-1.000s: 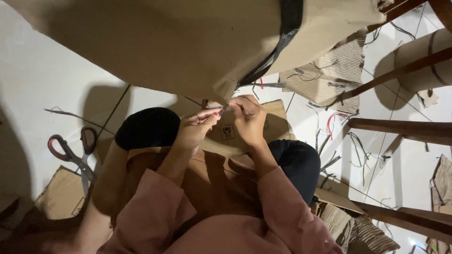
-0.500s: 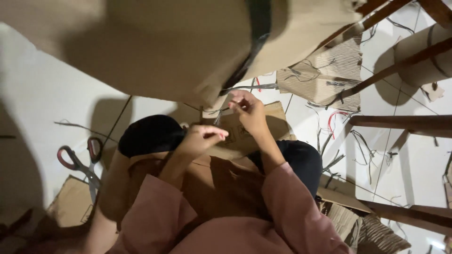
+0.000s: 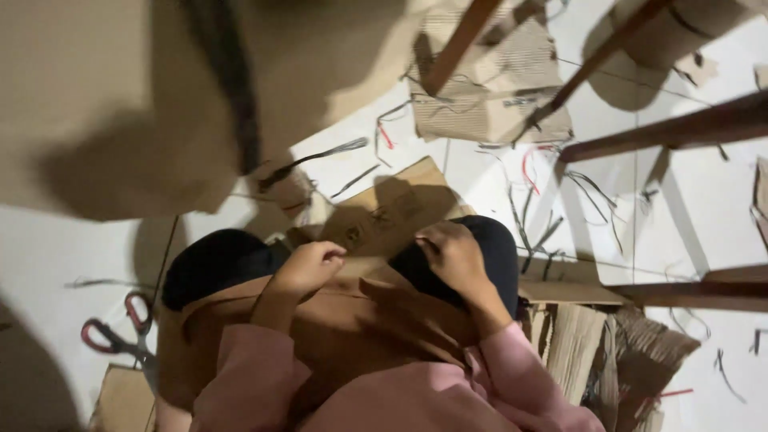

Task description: Wrapping wooden chair legs with corrugated cardboard and securing them with plastic ties for protection.

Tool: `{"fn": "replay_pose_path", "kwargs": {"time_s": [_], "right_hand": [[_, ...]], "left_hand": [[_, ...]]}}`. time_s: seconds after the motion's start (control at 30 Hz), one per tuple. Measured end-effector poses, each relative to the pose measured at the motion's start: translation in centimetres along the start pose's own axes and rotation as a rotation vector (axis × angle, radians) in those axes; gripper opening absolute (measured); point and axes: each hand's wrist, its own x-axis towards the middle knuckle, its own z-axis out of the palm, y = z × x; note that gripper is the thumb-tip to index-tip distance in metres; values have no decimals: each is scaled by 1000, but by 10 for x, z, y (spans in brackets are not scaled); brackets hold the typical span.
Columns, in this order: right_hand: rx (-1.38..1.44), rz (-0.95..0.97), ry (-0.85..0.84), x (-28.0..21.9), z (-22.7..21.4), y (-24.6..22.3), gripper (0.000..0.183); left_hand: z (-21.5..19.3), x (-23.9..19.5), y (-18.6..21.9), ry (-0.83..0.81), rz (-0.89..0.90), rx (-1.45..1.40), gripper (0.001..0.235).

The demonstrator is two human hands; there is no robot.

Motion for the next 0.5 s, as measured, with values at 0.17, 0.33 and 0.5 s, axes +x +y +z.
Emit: {"fn": "replay_pose_path", "kwargs": {"time_s": [0.17, 0.33, 0.5], "right_hand": [[28, -89, 132, -2, -3, -5, 3], [64, -76, 299, -34, -18, -13, 12], [8, -118, 323, -76, -30, -16, 12]], "left_hand": [[5, 7, 5, 20, 147, 35, 37], [28, 1, 58, 62, 455, -111, 30], [82, -2, 122, 70, 751, -150, 21]]}}
